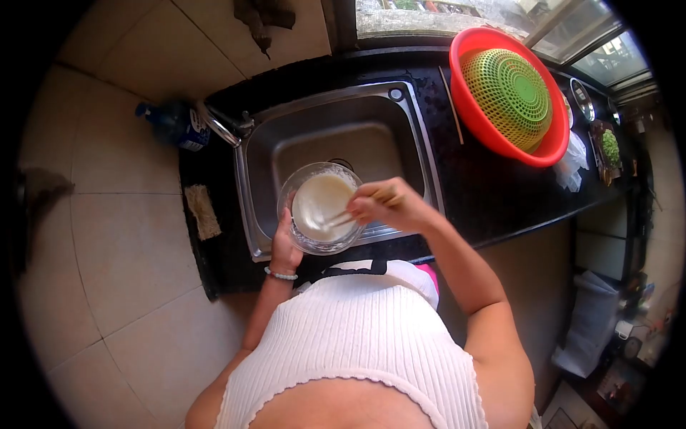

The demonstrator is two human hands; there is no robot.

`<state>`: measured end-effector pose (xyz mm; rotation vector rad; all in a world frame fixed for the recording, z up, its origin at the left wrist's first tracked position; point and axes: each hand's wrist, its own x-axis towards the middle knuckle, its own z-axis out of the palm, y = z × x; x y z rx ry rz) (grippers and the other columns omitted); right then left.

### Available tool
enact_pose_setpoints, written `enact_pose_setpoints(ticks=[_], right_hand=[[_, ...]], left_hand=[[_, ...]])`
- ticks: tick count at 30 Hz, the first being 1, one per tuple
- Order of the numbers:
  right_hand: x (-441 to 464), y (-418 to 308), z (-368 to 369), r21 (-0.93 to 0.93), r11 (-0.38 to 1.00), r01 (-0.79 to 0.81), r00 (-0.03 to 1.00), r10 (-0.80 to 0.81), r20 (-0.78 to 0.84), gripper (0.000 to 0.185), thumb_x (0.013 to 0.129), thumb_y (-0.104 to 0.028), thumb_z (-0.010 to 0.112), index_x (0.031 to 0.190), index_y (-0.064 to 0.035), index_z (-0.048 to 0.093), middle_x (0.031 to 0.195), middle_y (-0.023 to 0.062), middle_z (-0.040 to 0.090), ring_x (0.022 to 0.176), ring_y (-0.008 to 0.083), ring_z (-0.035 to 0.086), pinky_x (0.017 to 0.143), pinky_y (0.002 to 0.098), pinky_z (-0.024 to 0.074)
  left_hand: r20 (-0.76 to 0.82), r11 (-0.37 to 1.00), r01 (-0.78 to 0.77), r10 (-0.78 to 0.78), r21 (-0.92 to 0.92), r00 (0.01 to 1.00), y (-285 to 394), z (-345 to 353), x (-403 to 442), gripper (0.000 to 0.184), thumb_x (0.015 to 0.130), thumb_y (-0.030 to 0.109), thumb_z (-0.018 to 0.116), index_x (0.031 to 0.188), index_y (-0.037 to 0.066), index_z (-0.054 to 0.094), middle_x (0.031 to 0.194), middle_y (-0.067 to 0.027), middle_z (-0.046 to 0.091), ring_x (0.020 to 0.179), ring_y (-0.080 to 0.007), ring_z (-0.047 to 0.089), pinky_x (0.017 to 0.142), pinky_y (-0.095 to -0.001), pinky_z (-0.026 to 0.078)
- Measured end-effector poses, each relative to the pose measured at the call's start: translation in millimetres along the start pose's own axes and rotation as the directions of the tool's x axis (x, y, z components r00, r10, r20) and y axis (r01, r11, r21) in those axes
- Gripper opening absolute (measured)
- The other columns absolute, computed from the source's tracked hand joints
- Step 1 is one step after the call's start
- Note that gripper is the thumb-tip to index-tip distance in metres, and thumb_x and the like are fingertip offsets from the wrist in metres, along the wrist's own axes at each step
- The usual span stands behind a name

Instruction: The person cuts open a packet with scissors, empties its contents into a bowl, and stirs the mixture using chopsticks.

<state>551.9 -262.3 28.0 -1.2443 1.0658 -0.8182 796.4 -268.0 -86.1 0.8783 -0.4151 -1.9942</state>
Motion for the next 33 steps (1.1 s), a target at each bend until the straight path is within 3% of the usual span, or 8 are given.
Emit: enact_pose_setpoints(ticks=[8, 12, 15, 19, 23, 26, 30, 33], right_hand=[[5, -33, -7, -0.095, 0.957, -0.273, 0.958, 0.261, -0.117, 0.018, 0.09, -0.008, 0.056, 0.086, 0.0072, 0.063, 0.077, 0.0104, 0.066, 0.072, 0.0151, 0.066, 0.065, 0.025, 0.0542], [13, -9, 10, -0.366, 0.876, 0.316, 0.941, -0.34, -0.001, 0.016, 0.09, -0.012, 0.056, 0.085, 0.0002, 0.065, 0.074, 0.0102, 0.066, 0.067, 0.0136, 0.065, 0.06, 0.0283, 0.0535], [11, -38, -7, -0.1, 0.962, -0.255, 0.956, 0.235, -0.178, 0.016, 0.09, -0.01, 0.054, 0.085, 0.0006, 0.064, 0.074, 0.0102, 0.065, 0.067, 0.0138, 0.066, 0.061, 0.0275, 0.0552], [20, -15, 8, -0.475, 0.818, 0.325, 0.937, -0.347, 0.045, 0.008, 0.084, -0.01, 0.061, 0.081, -0.0027, 0.063, 0.075, 0.0095, 0.067, 0.065, 0.0174, 0.066, 0.066, 0.0296, 0.0522], [30, -43, -15, -0.282, 0.94, -0.19, 0.96, 0.118, -0.254, 0.018, 0.09, -0.017, 0.057, 0.08, -0.0023, 0.062, 0.063, 0.0103, 0.059, 0.061, 0.0173, 0.065, 0.053, 0.0284, 0.0503], [33, -37, 11, -0.471, 0.808, 0.354, 0.935, -0.314, 0.164, 0.017, 0.089, -0.018, 0.057, 0.086, -0.0042, 0.066, 0.071, 0.0129, 0.065, 0.063, 0.0227, 0.065, 0.056, 0.0299, 0.0508], [42, -50, -16, -0.442, 0.87, -0.218, 0.973, 0.156, -0.172, 0.01, 0.083, -0.013, 0.06, 0.083, -0.0063, 0.066, 0.07, 0.0109, 0.065, 0.065, 0.024, 0.065, 0.064, 0.0296, 0.0524], [37, -43, 2, -0.502, 0.836, 0.222, 0.973, -0.157, 0.168, 0.008, 0.082, -0.009, 0.06, 0.082, -0.0039, 0.066, 0.07, 0.0099, 0.065, 0.062, 0.0205, 0.065, 0.061, 0.0281, 0.0532]], left_hand=[[0.01, 1.0, 0.004, -0.004, 0.005, 1.0, -2, 2, -2, 0.046, 0.101, 0.03, 0.028, 0.14, 0.007, 0.031, 0.144, -0.0103, 0.035, 0.133, -0.0261, 0.033, 0.111, -0.0397, 0.025], [0.029, 1.0, -0.009, 0.009, 0.013, 1.0, -4, 2, 1, 0.046, 0.101, 0.03, 0.028, 0.14, 0.006, 0.03, 0.144, -0.0106, 0.035, 0.132, -0.026, 0.033, 0.11, -0.0397, 0.025], [0.037, 1.0, -0.026, 0.027, -0.014, 0.999, -1, 4, -2, 0.046, 0.101, 0.03, 0.028, 0.14, 0.006, 0.031, 0.143, -0.0101, 0.035, 0.132, -0.0257, 0.033, 0.111, -0.0391, 0.025], [0.002, 0.999, -0.022, 0.022, 0.042, 1.0, -5, 3, 3, 0.045, 0.1, 0.03, 0.029, 0.139, 0.006, 0.032, 0.143, -0.0096, 0.035, 0.132, -0.0253, 0.033, 0.111, -0.0389, 0.025], [0.03, 1.0, 0.009, -0.009, 0.002, 1.0, 1, 12, -4, 0.045, 0.1, 0.029, 0.029, 0.139, 0.006, 0.032, 0.143, -0.0093, 0.035, 0.132, -0.025, 0.032, 0.111, -0.0384, 0.025], [0.03, 1.0, -0.003, 0.004, -0.01, 1.0, -3, 11, 2, 0.045, 0.1, 0.029, 0.029, 0.14, 0.006, 0.032, 0.143, -0.0094, 0.035, 0.133, -0.025, 0.032, 0.111, -0.0384, 0.024], [0.03, 1.0, 0.019, -0.018, -0.012, 0.999, 3, 12, -7, 0.046, 0.1, 0.029, 0.03, 0.14, 0.006, 0.032, 0.144, -0.0096, 0.035, 0.133, -0.0252, 0.032, 0.111, -0.0384, 0.024], [0.007, 0.999, -0.014, 0.014, -0.037, 1.0, -1, 9, 0, 0.047, 0.1, 0.028, 0.034, 0.14, 0.004, 0.032, 0.142, -0.0095, 0.037, 0.13, -0.0229, 0.036, 0.109, -0.0365, 0.028]])
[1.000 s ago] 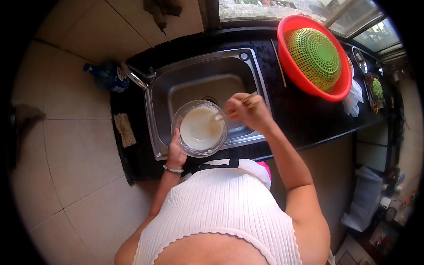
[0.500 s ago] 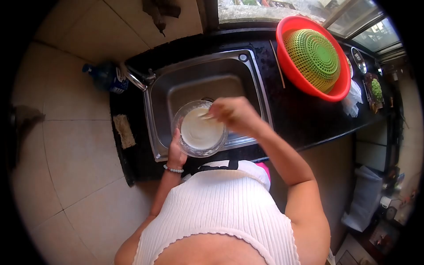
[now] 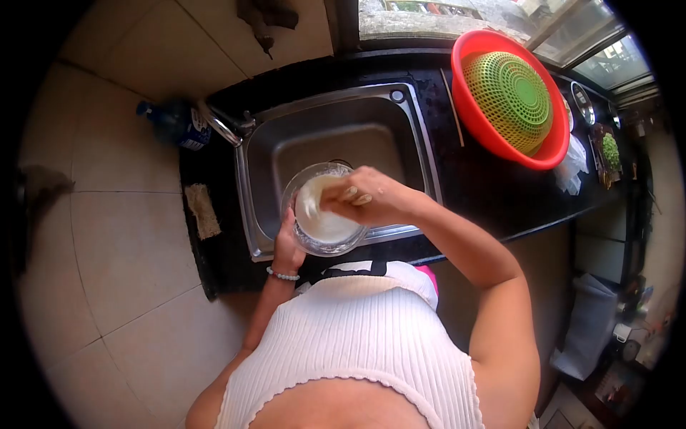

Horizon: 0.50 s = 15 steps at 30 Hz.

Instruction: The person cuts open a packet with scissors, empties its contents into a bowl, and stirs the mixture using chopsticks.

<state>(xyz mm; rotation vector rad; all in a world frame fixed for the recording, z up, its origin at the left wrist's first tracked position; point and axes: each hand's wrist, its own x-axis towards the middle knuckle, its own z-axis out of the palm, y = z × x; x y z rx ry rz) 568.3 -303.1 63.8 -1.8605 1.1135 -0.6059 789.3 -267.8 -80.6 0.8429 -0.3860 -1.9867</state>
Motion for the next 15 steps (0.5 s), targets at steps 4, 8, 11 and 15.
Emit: enact_pose_setpoints(ticks=[4, 8, 11, 15], right_hand=[[4, 1, -17, 0.077, 0.977, -0.2, 0.977, 0.206, -0.064, 0.01, 0.084, -0.009, 0.059, 0.083, -0.0012, 0.066, 0.075, 0.0133, 0.066, 0.069, 0.0222, 0.066, 0.067, 0.0276, 0.0532], [1, -10, -14, 0.036, 0.987, -0.159, 0.98, 0.153, 0.127, 0.011, 0.085, -0.013, 0.061, 0.087, -0.0045, 0.068, 0.079, 0.0142, 0.067, 0.071, 0.0254, 0.066, 0.07, 0.0301, 0.0522], [4, 1, -19, 0.089, 0.971, -0.222, 0.974, 0.226, -0.034, 0.013, 0.085, -0.015, 0.06, 0.088, -0.0044, 0.068, 0.079, 0.015, 0.067, 0.066, 0.0242, 0.065, 0.067, 0.031, 0.0524], [0, -1, -17, 0.018, 0.993, -0.116, 0.977, 0.111, 0.181, 0.009, 0.082, -0.012, 0.063, 0.081, -0.0036, 0.065, 0.076, 0.0131, 0.067, 0.067, 0.0222, 0.066, 0.066, 0.0267, 0.052]], left_hand=[[0.039, 1.0, 0.002, -0.001, -0.015, 0.999, 0, -5, -3, 0.047, 0.1, 0.028, 0.037, 0.139, 0.003, 0.032, 0.141, -0.0094, 0.039, 0.129, -0.0216, 0.038, 0.107, -0.0355, 0.03], [0.027, 0.999, -0.006, 0.005, 0.035, 1.0, 1, -3, -1, 0.046, 0.099, 0.029, 0.035, 0.139, 0.006, 0.033, 0.141, -0.0097, 0.039, 0.13, -0.024, 0.036, 0.11, -0.0379, 0.027], [0.042, 0.998, -0.006, 0.003, 0.069, 0.999, 4, 2, -5, 0.046, 0.099, 0.029, 0.035, 0.139, 0.006, 0.033, 0.141, -0.0098, 0.038, 0.13, -0.0243, 0.036, 0.109, -0.038, 0.027], [0.029, 1.0, 0.007, -0.007, 0.0, 1.0, -2, -10, 2, 0.046, 0.1, 0.028, 0.035, 0.139, 0.005, 0.033, 0.141, -0.0094, 0.039, 0.13, -0.0232, 0.036, 0.109, -0.0369, 0.028]])
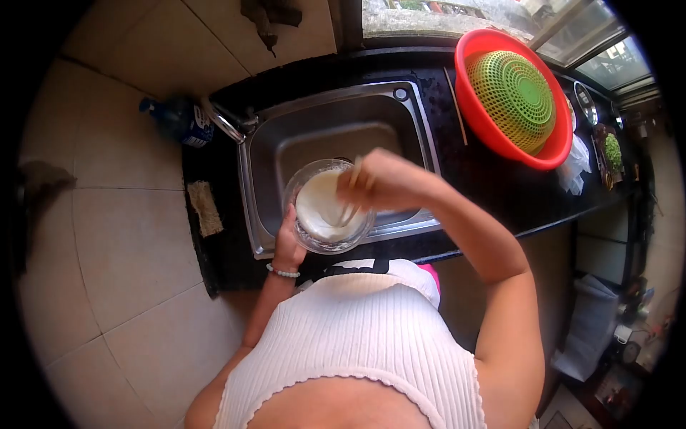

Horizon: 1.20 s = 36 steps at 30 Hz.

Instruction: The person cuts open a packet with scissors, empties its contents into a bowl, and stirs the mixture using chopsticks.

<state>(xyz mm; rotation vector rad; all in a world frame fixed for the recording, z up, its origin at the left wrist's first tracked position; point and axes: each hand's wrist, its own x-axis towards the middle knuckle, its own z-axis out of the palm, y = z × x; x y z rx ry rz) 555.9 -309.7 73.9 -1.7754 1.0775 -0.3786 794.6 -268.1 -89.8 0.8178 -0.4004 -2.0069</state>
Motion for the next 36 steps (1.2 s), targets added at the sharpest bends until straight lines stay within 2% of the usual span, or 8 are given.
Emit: enact_pose_setpoints(ticks=[2, 4, 8, 10, 18, 22, 24, 36], right_hand=[[7, -10, -12, 0.039, 0.955, -0.293, 0.92, 0.293, -0.262, 0.01, 0.081, -0.013, 0.064, 0.083, -0.0038, 0.066, 0.073, 0.0124, 0.067, 0.069, 0.0227, 0.066, 0.067, 0.0269, 0.052], [11, 6, 13, -0.302, 0.893, 0.333, 0.89, -0.403, -0.211, 0.018, 0.088, -0.014, 0.054, 0.082, -0.0022, 0.066, 0.068, 0.01, 0.065, 0.061, 0.0208, 0.066, 0.062, 0.0281, 0.0525], [8, -11, -9, -0.001, 0.966, -0.259, 0.945, 0.253, -0.206, 0.017, 0.087, -0.015, 0.057, 0.086, -0.0002, 0.066, 0.072, 0.0123, 0.066, 0.06, 0.0212, 0.065, 0.062, 0.0293, 0.0529], [15, 7, 6, -0.379, 0.906, 0.189, 0.932, -0.287, -0.22, 0.022, 0.088, -0.02, 0.056, 0.088, -0.0015, 0.067, 0.072, 0.0112, 0.066, 0.066, 0.0247, 0.065, 0.066, 0.0295, 0.0525], [9, 5, 24, -0.189, 0.931, 0.313, 0.941, -0.331, -0.069, 0.009, 0.082, -0.013, 0.062, 0.083, -0.0049, 0.066, 0.074, 0.0135, 0.065, 0.071, 0.0244, 0.065, 0.063, 0.031, 0.0522], [9, 6, -4, -0.003, 0.982, -0.188, 0.944, 0.18, -0.276, 0.01, 0.08, -0.011, 0.063, 0.088, -0.0065, 0.067, 0.075, 0.0135, 0.066, 0.073, 0.0273, 0.066, 0.067, 0.0291, 0.0523], [10, 8, 19, -0.285, 0.912, 0.296, 0.919, -0.353, -0.175, 0.01, 0.081, -0.009, 0.061, 0.088, -0.0031, 0.066, 0.073, 0.0126, 0.065, 0.068, 0.0274, 0.065, 0.067, 0.0289, 0.0522], [-67, -8, -6, -0.124, 0.936, -0.329, 0.881, 0.257, -0.398, 0.015, 0.085, -0.016, 0.057, 0.084, -0.0034, 0.065, 0.07, 0.0161, 0.062, 0.07, 0.0313, 0.063, 0.064, 0.0347, 0.0509]], left_hand=[[0.028, 1.0, -0.011, 0.011, -0.006, 1.0, 3, 6, -4, 0.045, 0.1, 0.026, 0.036, 0.139, 0.004, 0.033, 0.14, -0.009, 0.04, 0.127, -0.021, 0.039, 0.107, -0.0347, 0.03], [0.02, 1.0, -0.011, 0.011, -0.016, 1.0, 1, 7, -1, 0.045, 0.1, 0.026, 0.035, 0.14, 0.005, 0.033, 0.14, -0.009, 0.039, 0.128, -0.0211, 0.038, 0.107, -0.0349, 0.03], [0.016, 1.0, 0.005, -0.005, -0.025, 1.0, 2, 6, -5, 0.045, 0.1, 0.025, 0.035, 0.14, 0.005, 0.032, 0.142, -0.0092, 0.037, 0.129, -0.0217, 0.036, 0.108, -0.0355, 0.029], [0.006, 1.0, -0.009, 0.009, -0.006, 1.0, -3, 3, -4, 0.045, 0.1, 0.025, 0.034, 0.14, 0.005, 0.032, 0.142, -0.0094, 0.036, 0.13, -0.022, 0.035, 0.108, -0.0357, 0.028], [0.007, 0.996, -0.038, 0.037, 0.078, 0.999, -5, 2, -1, 0.045, 0.1, 0.029, 0.03, 0.139, 0.005, 0.033, 0.142, -0.0094, 0.036, 0.132, -0.0242, 0.034, 0.11, -0.0379, 0.026], [0.01, 0.998, -0.023, 0.023, 0.05, 1.0, -4, 1, -6, 0.045, 0.1, 0.027, 0.031, 0.139, 0.004, 0.032, 0.142, -0.0093, 0.036, 0.131, -0.0236, 0.034, 0.11, -0.037, 0.026], [0.013, 0.996, -0.045, 0.044, 0.074, 0.999, -4, 3, 0, 0.045, 0.1, 0.024, 0.032, 0.14, 0.003, 0.031, 0.142, -0.0099, 0.036, 0.131, -0.0223, 0.034, 0.109, -0.0352, 0.026], [0.151, 0.986, 0.055, -0.079, 0.154, 0.985, -37, 46, 0, 0.046, 0.1, 0.029, 0.032, 0.139, 0.004, 0.032, 0.141, -0.0107, 0.037, 0.13, -0.0234, 0.036, 0.11, -0.0366, 0.027]])
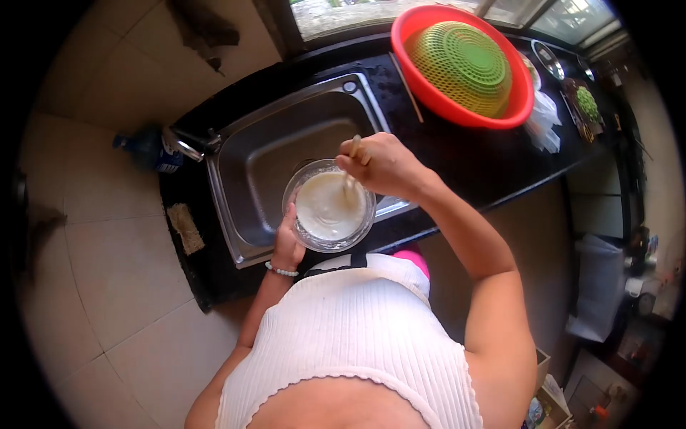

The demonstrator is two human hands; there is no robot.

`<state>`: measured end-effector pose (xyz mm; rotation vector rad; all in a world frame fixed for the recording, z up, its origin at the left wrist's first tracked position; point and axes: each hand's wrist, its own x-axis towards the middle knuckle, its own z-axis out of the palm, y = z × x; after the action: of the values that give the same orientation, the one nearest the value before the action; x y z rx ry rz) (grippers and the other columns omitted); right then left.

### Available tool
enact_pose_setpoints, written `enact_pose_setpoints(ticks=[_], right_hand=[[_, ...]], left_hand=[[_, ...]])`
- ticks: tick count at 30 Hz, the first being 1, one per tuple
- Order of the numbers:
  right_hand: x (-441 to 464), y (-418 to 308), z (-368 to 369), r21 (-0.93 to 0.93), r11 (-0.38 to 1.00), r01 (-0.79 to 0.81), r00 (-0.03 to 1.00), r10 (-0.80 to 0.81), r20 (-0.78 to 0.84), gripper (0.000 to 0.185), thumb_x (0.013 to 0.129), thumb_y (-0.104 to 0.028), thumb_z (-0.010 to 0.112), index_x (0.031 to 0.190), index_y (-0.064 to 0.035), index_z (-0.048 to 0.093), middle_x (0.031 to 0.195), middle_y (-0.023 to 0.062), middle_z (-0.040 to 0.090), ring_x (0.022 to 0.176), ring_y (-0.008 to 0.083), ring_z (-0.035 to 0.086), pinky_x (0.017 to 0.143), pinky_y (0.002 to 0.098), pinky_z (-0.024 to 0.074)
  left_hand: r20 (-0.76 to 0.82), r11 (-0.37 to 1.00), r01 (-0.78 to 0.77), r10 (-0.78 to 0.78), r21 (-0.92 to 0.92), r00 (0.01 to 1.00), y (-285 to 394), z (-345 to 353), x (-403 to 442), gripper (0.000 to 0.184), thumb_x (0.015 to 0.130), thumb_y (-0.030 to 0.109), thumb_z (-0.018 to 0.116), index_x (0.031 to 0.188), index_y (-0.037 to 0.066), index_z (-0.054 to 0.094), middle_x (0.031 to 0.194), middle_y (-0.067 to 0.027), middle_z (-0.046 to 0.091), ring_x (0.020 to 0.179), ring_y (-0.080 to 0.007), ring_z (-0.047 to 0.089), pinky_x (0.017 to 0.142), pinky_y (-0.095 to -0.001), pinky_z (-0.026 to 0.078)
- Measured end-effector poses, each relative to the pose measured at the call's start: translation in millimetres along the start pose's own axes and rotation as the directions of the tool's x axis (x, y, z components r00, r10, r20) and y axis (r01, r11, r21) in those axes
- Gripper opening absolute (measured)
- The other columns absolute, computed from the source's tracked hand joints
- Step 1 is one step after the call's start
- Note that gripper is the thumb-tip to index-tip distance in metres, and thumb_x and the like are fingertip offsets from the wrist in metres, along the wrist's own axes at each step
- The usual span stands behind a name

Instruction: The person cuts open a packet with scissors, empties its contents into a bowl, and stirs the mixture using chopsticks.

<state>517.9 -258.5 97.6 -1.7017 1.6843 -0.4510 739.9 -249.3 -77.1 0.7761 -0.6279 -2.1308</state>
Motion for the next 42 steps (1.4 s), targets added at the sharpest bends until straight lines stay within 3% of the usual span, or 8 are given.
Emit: enact_pose_setpoints(ticks=[2, 4, 6, 11, 14, 18, 28, 42], right_hand=[[-17, 19, 18, 0.077, 0.874, 0.48, 0.87, -0.463, -0.167, 0.01, 0.084, -0.011, 0.06, 0.083, -0.0017, 0.063, 0.067, 0.0112, 0.062, 0.061, 0.0221, 0.063, 0.059, 0.0297, 0.0508], [-36, 23, -1, 0.112, 0.876, 0.47, 0.875, -0.479, 0.075, 0.014, 0.085, -0.016, 0.061, 0.084, -0.0029, 0.064, 0.063, 0.0108, 0.061, 0.057, 0.0229, 0.062, 0.057, 0.0301, 0.0504], [-51, 31, -36, 0.153, 0.987, -0.047, 0.995, 0.034, 0.089, 0.014, 0.084, -0.017, 0.059, 0.082, -0.004, 0.065, 0.069, 0.0156, 0.062, 0.066, 0.0325, 0.062, 0.065, 0.0361, 0.0503], [-94, 77, -52, 0.139, 0.847, 0.512, 0.859, -0.507, -0.075, 0.015, 0.086, -0.014, 0.058, 0.079, -0.0031, 0.065, 0.063, 0.0143, 0.059, 0.056, 0.0245, 0.061, 0.053, 0.0328, 0.0476], [-134, 113, -111, 0.067, 0.998, 0.018, 0.991, -0.009, -0.134, 0.014, 0.086, -0.014, 0.058, 0.08, -0.0022, 0.064, 0.069, 0.0154, 0.061, 0.062, 0.025, 0.062, 0.057, 0.0336, 0.048], [-182, 160, -147, 0.09, 0.925, 0.37, 0.926, -0.358, -0.121, 0.013, 0.086, -0.013, 0.057, 0.081, -0.0017, 0.063, 0.068, 0.0143, 0.062, 0.063, 0.0228, 0.063, 0.059, 0.0319, 0.049], [-308, 286, -265, 0.422, 0.868, -0.261, 0.887, 0.388, -0.251, 0.019, 0.089, -0.016, 0.058, 0.082, -0.0002, 0.065, 0.066, 0.0035, 0.062, 0.061, 0.0081, 0.058, 0.058, 0.0242, 0.0469], [-335, 421, -362, 0.451, 0.869, -0.202, 0.813, 0.406, -0.418, 0.016, 0.089, -0.015, 0.057, 0.084, -0.001, 0.065, 0.064, 0.0051, 0.061, 0.057, 0.0085, 0.056, 0.054, 0.0253, 0.046]], left_hand=[[0.012, 1.0, 0.026, -0.026, 0.006, 1.0, -6, 21, 2, 0.046, 0.1, 0.028, 0.03, 0.139, 0.004, 0.032, 0.142, -0.011, 0.037, 0.13, -0.0234, 0.035, 0.11, -0.0361, 0.026], [0.006, 0.999, 0.048, -0.048, 0.019, 0.999, -14, 38, 3, 0.046, 0.101, 0.028, 0.029, 0.139, 0.003, 0.031, 0.142, -0.0112, 0.036, 0.131, -0.0237, 0.034, 0.11, -0.0361, 0.026], [0.019, 0.997, 0.054, -0.055, 0.061, 0.998, -27, 52, 4, 0.045, 0.101, 0.027, 0.026, 0.139, 0.004, 0.031, 0.142, -0.0116, 0.035, 0.132, -0.0244, 0.033, 0.111, -0.0365, 0.025], [0.085, 0.991, 0.12, -0.124, 0.05, 0.989, -62, 114, 16, 0.046, 0.101, 0.028, 0.023, 0.14, 0.003, 0.03, 0.143, -0.0128, 0.035, 0.131, -0.0258, 0.034, 0.111, -0.0378, 0.025], [0.156, 0.988, 0.148, -0.155, 0.054, 0.976, -94, 162, 25, 0.046, 0.101, 0.028, 0.024, 0.14, 0.003, 0.029, 0.142, -0.0124, 0.036, 0.13, -0.0255, 0.035, 0.11, -0.0373, 0.027], [0.187, 0.968, 0.252, -0.25, 0.013, 0.95, -145, 244, 51, 0.046, 0.101, 0.028, 0.028, 0.14, 0.002, 0.03, 0.14, -0.0116, 0.038, 0.129, -0.0235, 0.036, 0.109, -0.035, 0.027], [0.276, 0.9, 0.412, -0.435, 0.139, 0.857, -273, 399, 112, 0.046, 0.101, 0.029, 0.028, 0.14, 0.005, 0.03, 0.142, -0.0111, 0.037, 0.129, -0.025, 0.038, 0.108, -0.0382, 0.031], [0.223, 0.888, 0.293, -0.384, 0.354, 0.896, -386, 539, 211, 0.047, 0.099, 0.031, 0.032, 0.141, 0.011, 0.029, 0.132, -0.0099, 0.044, 0.114, -0.023, 0.053, 0.079, -0.0351, 0.054]])
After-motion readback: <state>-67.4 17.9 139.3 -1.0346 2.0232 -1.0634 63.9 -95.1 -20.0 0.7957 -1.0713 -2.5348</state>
